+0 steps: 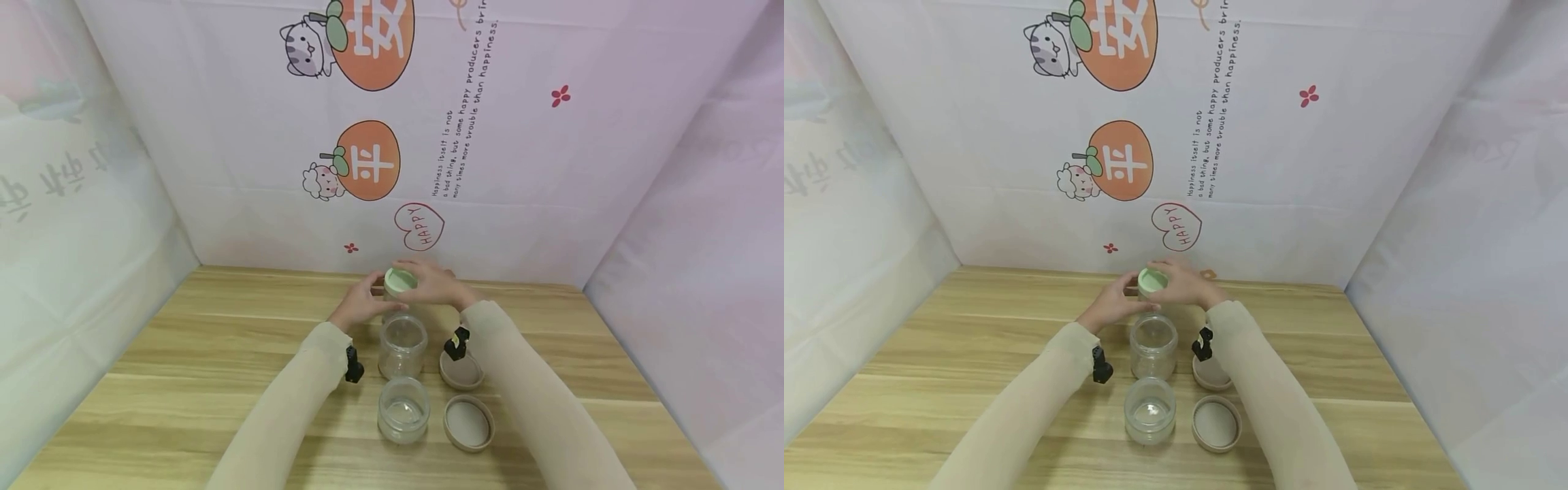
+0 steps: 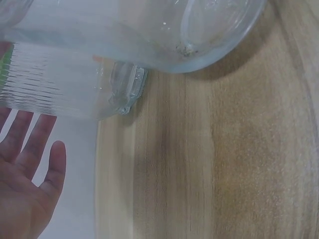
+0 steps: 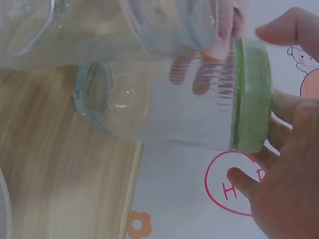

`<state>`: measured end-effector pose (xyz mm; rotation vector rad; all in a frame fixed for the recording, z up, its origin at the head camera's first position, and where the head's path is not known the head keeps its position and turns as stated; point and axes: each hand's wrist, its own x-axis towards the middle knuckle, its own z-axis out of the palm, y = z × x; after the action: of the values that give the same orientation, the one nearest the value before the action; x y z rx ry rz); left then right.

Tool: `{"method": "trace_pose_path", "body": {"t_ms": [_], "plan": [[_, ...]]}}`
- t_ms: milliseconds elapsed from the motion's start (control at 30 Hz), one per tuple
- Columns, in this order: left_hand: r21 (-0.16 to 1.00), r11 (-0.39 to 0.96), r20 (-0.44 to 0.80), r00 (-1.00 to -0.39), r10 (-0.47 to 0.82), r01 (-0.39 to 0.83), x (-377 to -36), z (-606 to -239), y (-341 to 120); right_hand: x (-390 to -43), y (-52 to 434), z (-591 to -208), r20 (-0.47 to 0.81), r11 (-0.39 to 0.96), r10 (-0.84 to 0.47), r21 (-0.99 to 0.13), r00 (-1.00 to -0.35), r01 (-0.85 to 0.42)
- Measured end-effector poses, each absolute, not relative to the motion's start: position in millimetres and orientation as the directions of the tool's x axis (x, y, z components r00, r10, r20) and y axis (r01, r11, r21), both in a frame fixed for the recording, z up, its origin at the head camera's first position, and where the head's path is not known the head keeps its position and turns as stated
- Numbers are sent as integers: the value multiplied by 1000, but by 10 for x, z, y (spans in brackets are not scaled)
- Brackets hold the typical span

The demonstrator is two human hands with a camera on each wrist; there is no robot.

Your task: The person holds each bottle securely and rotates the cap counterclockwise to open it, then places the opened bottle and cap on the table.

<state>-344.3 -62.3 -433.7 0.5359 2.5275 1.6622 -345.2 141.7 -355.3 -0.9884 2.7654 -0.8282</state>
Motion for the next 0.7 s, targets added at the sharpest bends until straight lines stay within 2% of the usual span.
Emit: {"method": "trace_pose_path", "body": {"t_ms": [167, 433, 700], "plan": [[899, 365, 118, -936, 332, 243, -3430, -4326, -618, -3391, 1372, -3550, 133, 669, -549, -521, -825, -529], [903, 362, 109, -938, 328, 232, -3418, -4306, -632, -3327, 1305, -3526, 211, 750, -486, -398, -848, -528], [906, 357, 114, -942, 314, 229, -3424, -4317, -624, -3291, 1293, -3558, 272, 838, -379, -306, -885, -453]]}}
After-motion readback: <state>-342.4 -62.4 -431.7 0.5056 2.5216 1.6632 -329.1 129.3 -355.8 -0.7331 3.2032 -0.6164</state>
